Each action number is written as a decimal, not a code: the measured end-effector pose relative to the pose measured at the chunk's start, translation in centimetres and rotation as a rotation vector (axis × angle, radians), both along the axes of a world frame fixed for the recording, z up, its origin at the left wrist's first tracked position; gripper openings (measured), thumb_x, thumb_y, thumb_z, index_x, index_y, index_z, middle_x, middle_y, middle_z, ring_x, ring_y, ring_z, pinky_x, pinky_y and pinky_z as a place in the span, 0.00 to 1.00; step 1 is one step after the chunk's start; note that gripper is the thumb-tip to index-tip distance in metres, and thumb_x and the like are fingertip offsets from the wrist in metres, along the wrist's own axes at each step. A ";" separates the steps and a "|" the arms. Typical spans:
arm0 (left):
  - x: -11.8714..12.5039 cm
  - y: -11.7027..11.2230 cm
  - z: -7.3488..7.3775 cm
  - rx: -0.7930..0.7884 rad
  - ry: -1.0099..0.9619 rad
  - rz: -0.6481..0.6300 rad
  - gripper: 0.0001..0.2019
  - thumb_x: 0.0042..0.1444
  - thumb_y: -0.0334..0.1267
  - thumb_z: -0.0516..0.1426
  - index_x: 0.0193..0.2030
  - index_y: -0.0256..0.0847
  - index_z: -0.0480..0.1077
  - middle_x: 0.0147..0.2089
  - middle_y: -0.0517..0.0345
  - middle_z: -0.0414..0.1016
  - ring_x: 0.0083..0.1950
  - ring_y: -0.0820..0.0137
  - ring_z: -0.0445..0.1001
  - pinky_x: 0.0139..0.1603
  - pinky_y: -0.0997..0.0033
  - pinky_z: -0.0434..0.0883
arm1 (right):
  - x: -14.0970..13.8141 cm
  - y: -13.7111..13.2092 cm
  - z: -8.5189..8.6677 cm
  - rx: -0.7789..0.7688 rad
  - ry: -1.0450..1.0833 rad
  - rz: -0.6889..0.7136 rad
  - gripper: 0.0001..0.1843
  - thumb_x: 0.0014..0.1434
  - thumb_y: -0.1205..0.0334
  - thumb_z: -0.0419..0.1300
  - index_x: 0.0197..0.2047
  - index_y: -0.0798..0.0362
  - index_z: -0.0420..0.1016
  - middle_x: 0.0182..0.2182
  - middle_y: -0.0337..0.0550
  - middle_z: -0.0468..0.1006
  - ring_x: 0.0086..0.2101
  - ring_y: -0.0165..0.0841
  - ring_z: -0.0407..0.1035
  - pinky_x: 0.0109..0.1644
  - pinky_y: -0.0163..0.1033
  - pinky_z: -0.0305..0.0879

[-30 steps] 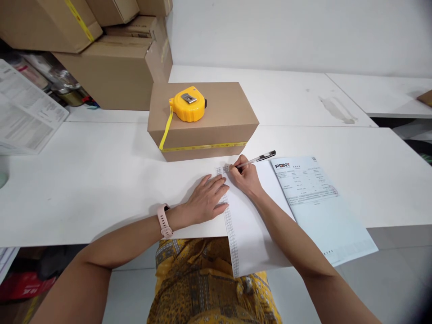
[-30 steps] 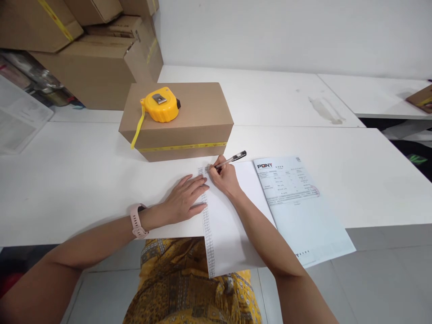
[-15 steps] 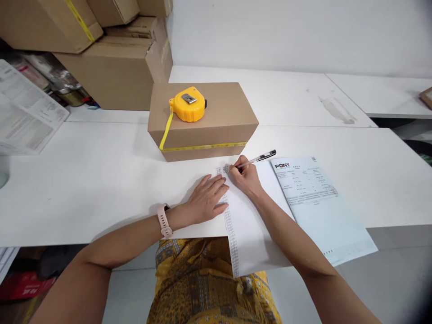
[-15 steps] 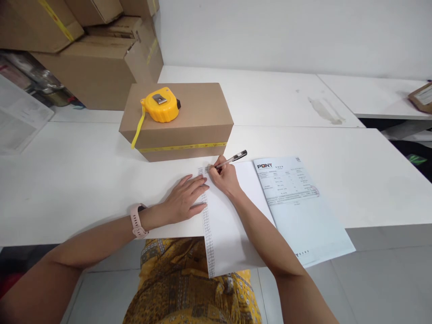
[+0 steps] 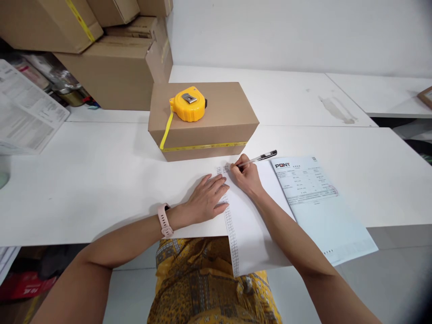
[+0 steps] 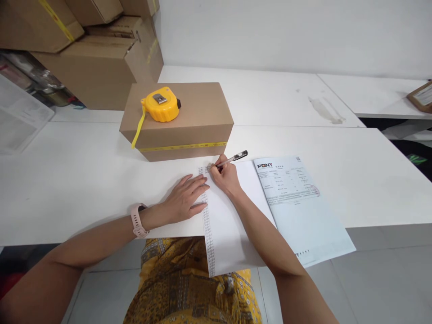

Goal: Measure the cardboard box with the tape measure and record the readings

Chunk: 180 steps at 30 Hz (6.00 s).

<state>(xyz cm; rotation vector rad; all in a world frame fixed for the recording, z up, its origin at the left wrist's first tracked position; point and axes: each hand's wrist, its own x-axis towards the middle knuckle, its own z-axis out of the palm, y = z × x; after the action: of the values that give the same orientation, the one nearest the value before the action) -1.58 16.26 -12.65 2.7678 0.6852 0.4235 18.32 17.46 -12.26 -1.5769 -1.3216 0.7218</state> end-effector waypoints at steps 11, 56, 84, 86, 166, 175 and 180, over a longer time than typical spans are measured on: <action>0.0 0.0 0.3 0.001 0.015 0.001 0.20 0.66 0.45 0.56 0.60 0.35 0.68 0.67 0.36 0.69 0.72 0.49 0.62 0.72 0.40 0.58 | 0.0 0.0 0.2 0.000 -0.016 -0.005 0.09 0.53 0.58 0.58 0.28 0.47 0.59 0.17 0.29 0.62 0.21 0.28 0.56 0.27 0.35 0.51; -0.1 0.2 0.2 0.001 0.009 0.013 0.19 0.66 0.42 0.56 0.60 0.36 0.69 0.66 0.39 0.71 0.71 0.52 0.65 0.72 0.40 0.57 | 3.8 0.8 -0.5 0.208 -0.388 -0.129 0.15 0.66 0.65 0.49 0.48 0.48 0.75 0.40 0.46 0.79 0.40 0.39 0.70 0.45 0.43 0.64; -1.3 12.9 13.3 -0.097 -0.669 0.795 0.28 0.43 0.48 0.71 0.49 0.41 0.72 0.53 0.44 0.77 0.55 0.54 0.75 0.58 0.53 0.71 | 5.2 2.0 -1.8 0.028 -0.417 -0.332 0.26 0.67 0.67 0.44 0.62 0.58 0.71 0.53 0.57 0.80 0.51 0.49 0.69 0.56 0.52 0.62; -0.8 11.5 13.5 -0.174 -0.814 0.757 0.26 0.43 0.49 0.70 0.48 0.41 0.72 0.50 0.47 0.79 0.51 0.58 0.77 0.55 0.57 0.73 | 5.0 1.8 -1.1 0.142 -0.318 -0.420 0.25 0.66 0.66 0.44 0.62 0.57 0.71 0.53 0.57 0.79 0.52 0.47 0.68 0.58 0.53 0.62; -11.8 4.8 16.1 -0.847 -0.847 0.462 0.14 0.53 0.47 0.64 0.41 0.40 0.79 0.44 0.47 0.81 0.41 0.58 0.79 0.40 0.60 0.77 | 3.8 13.4 15.8 0.198 0.216 -0.090 0.22 0.63 0.45 0.63 0.26 0.50 0.65 0.27 0.40 0.71 0.33 0.31 0.65 0.43 0.39 0.65; -1.0 -7.0 8.4 -1.322 -1.032 0.180 0.23 0.48 0.53 0.68 0.48 0.46 0.71 0.47 0.50 0.75 0.30 0.69 0.76 0.34 0.60 0.78 | -0.5 13.7 14.3 0.013 0.097 0.344 0.25 0.52 0.37 0.69 0.27 0.51 0.72 0.24 0.36 0.70 0.27 0.29 0.58 0.34 0.38 0.58; 0.9 -4.4 10.3 -1.299 -1.111 0.203 0.25 0.49 0.58 0.66 0.48 0.46 0.71 0.48 0.50 0.76 0.27 0.69 0.76 0.34 0.57 0.79 | -0.5 14.9 13.4 0.157 0.173 0.145 0.29 0.62 0.32 0.55 0.37 0.51 0.77 0.37 0.42 0.79 0.38 0.34 0.68 0.47 0.39 0.64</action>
<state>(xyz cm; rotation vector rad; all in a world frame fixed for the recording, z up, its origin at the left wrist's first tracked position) -0.70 11.88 -2.33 1.0001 0.5701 0.9635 17.84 32.34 1.14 -1.2752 -1.3396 0.8036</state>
